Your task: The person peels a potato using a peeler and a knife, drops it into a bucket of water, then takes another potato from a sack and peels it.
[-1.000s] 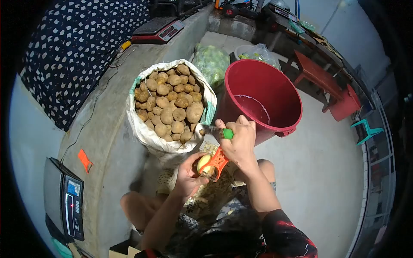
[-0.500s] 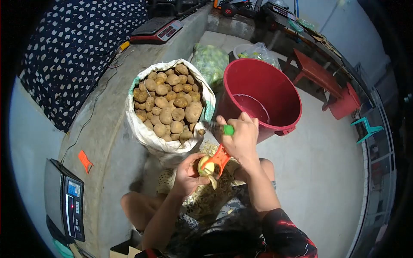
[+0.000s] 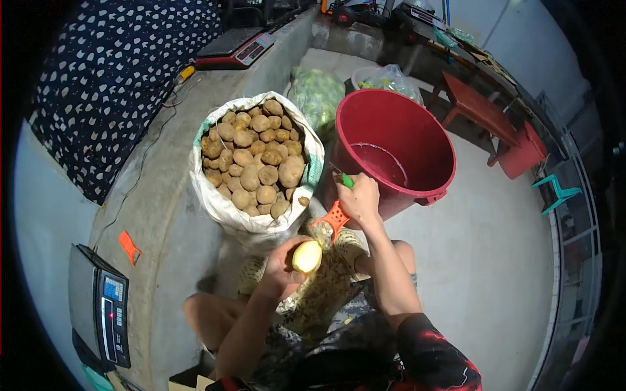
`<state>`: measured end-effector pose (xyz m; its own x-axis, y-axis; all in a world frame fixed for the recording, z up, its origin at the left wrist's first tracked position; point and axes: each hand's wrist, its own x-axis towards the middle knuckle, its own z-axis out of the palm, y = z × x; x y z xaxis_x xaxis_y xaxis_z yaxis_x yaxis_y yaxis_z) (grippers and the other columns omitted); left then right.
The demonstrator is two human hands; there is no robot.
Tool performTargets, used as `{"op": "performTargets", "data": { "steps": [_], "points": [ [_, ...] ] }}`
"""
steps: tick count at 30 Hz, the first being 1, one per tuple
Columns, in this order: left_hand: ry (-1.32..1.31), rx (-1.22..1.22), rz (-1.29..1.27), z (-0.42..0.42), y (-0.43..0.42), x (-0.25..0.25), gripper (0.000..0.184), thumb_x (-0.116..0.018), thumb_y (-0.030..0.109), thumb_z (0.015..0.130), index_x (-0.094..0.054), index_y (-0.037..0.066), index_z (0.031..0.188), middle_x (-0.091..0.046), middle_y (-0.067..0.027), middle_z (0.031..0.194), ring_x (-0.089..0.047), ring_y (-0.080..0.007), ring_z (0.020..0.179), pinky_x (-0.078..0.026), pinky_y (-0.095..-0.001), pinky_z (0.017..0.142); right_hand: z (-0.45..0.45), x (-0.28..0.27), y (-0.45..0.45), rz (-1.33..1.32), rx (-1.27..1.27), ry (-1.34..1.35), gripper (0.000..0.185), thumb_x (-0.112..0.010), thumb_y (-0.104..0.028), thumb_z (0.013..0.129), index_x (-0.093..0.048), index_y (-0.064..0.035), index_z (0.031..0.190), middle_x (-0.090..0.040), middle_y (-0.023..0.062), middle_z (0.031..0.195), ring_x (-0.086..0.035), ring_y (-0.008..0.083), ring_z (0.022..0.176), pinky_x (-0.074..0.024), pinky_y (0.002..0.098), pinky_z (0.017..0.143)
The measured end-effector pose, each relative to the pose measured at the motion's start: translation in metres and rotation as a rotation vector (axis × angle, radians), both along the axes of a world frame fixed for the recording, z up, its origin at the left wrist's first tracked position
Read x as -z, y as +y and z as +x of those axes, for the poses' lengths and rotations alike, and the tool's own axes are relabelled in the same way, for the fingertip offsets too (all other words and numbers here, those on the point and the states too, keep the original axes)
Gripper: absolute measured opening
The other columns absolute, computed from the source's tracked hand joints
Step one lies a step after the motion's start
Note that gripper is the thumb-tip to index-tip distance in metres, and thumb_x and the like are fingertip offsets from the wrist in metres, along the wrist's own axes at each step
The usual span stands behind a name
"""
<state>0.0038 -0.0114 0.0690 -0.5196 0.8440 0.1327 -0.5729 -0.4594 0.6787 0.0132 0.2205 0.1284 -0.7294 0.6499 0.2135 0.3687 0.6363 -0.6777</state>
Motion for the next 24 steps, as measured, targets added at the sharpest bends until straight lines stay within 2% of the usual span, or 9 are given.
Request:
{"op": "performTargets", "data": {
  "steps": [1, 2, 5, 7, 9, 13, 15, 19, 24],
  "points": [
    [0.031, 0.05, 0.021, -0.004, -0.002, -0.002, 0.08, -0.086, 0.012, 0.07, -0.041, -0.003, 0.134, -0.056, -0.0096, 0.122, -0.059, -0.0193, 0.107, -0.049, -0.0319, 0.093, -0.001, -0.002, 0.003, -0.258, 0.029, -0.124, 0.035, -0.064, -0.031, 0.082, -0.066, -0.0022, 0.063, -0.055, 0.02, 0.06, -0.056, 0.0392, 0.072, -0.0372, 0.0475, 0.067],
    [-0.075, 0.01, 0.037, 0.004, -0.002, -0.002, 0.083, -0.087, 0.02, 0.07, -0.041, -0.003, 0.135, -0.055, -0.0091, 0.124, -0.057, -0.0185, 0.11, -0.048, -0.0308, 0.093, 0.0, 0.0, 0.0, -0.259, 0.029, -0.124, 0.035, -0.064, -0.031, 0.082, -0.066, -0.0022, 0.063, -0.055, 0.02, 0.06, -0.056, 0.0392, 0.072, -0.0372, 0.0475, 0.067],
    [-0.133, -0.023, 0.008, 0.005, 0.0, -0.003, 0.082, -0.087, 0.018, 0.071, -0.041, -0.003, 0.136, -0.055, -0.0085, 0.124, -0.055, -0.0179, 0.112, -0.047, -0.0304, 0.094, 0.013, -0.022, -0.024, -0.078, -0.125, 0.041, 0.04, -0.062, -0.034, 0.086, -0.064, -0.0032, 0.06, -0.054, 0.0181, 0.058, -0.056, 0.0377, 0.071, -0.036, 0.0465, 0.065],
    [-0.092, -0.051, -0.021, 0.006, -0.001, -0.001, 0.083, -0.087, 0.016, 0.071, -0.04, -0.002, 0.136, -0.055, -0.0087, 0.124, -0.056, -0.0181, 0.112, -0.047, -0.03, 0.094, 0.024, -0.044, -0.044, 0.331, -0.168, 0.114, 0.044, -0.061, -0.036, 0.088, -0.064, -0.0044, 0.058, -0.055, 0.0164, 0.058, -0.056, 0.0361, 0.071, -0.035, 0.0466, 0.063],
    [-0.104, -0.046, -0.013, 0.009, 0.0, -0.006, 0.084, -0.087, 0.015, 0.07, -0.04, -0.001, 0.137, -0.055, -0.0086, 0.123, -0.057, -0.018, 0.111, -0.048, -0.0297, 0.094, 0.021, -0.044, -0.042, 0.378, -0.147, 0.089, 0.043, -0.061, -0.036, 0.088, -0.064, -0.0055, 0.058, -0.056, 0.0171, 0.059, -0.056, 0.0349, 0.07, -0.0338, 0.0475, 0.062],
    [-0.06, -0.024, -0.017, 0.004, -0.006, -0.009, 0.083, -0.089, 0.015, 0.068, -0.042, -0.003, 0.134, -0.057, -0.0088, 0.12, -0.058, -0.0184, 0.11, -0.048, -0.0303, 0.094, 0.0, -0.011, -0.005, 0.203, 0.02, -0.023, 0.038, -0.061, -0.034, 0.087, -0.067, -0.0047, 0.063, -0.057, 0.0192, 0.06, -0.06, 0.037, 0.074, -0.04, 0.047, 0.067],
    [-0.1, -0.029, 0.004, 0.004, -0.002, -0.009, 0.082, -0.089, 0.013, 0.067, -0.042, -0.003, 0.133, -0.057, -0.0095, 0.12, -0.058, -0.0188, 0.111, -0.048, -0.0306, 0.095, 0.006, -0.017, -0.005, -0.132, -0.062, -0.092, 0.037, -0.063, -0.034, 0.086, -0.068, -0.0046, 0.065, -0.056, 0.0188, 0.059, -0.062, 0.0379, 0.076, -0.0417, 0.0472, 0.07],
    [-0.098, -0.077, -0.035, 0.007, 0.003, -0.009, 0.079, -0.088, 0.011, 0.069, -0.041, -0.002, 0.132, -0.057, -0.0097, 0.119, -0.058, -0.019, 0.111, -0.048, -0.0308, 0.095, 0.023, -0.05, -0.047, 0.35, -0.133, 0.043, 0.041, -0.065, -0.036, 0.086, -0.065, -0.0048, 0.06, -0.052, 0.0171, 0.056, -0.058, 0.036, 0.072, -0.0356, 0.0464, 0.067],
    [-0.046, -0.031, -0.016, 0.002, -0.001, 0.004, 0.076, -0.084, 0.004, 0.07, -0.041, -0.002, 0.132, -0.057, -0.0086, 0.117, -0.058, -0.0187, 0.109, -0.048, -0.0311, 0.093, 0.0, -0.009, -0.01, 0.323, 0.01, 0.035, 0.044, -0.061, -0.038, 0.088, -0.065, -0.0048, 0.06, -0.057, 0.0196, 0.063, -0.058, 0.036, 0.075, -0.0367, 0.0468, 0.068]
  ]
}}
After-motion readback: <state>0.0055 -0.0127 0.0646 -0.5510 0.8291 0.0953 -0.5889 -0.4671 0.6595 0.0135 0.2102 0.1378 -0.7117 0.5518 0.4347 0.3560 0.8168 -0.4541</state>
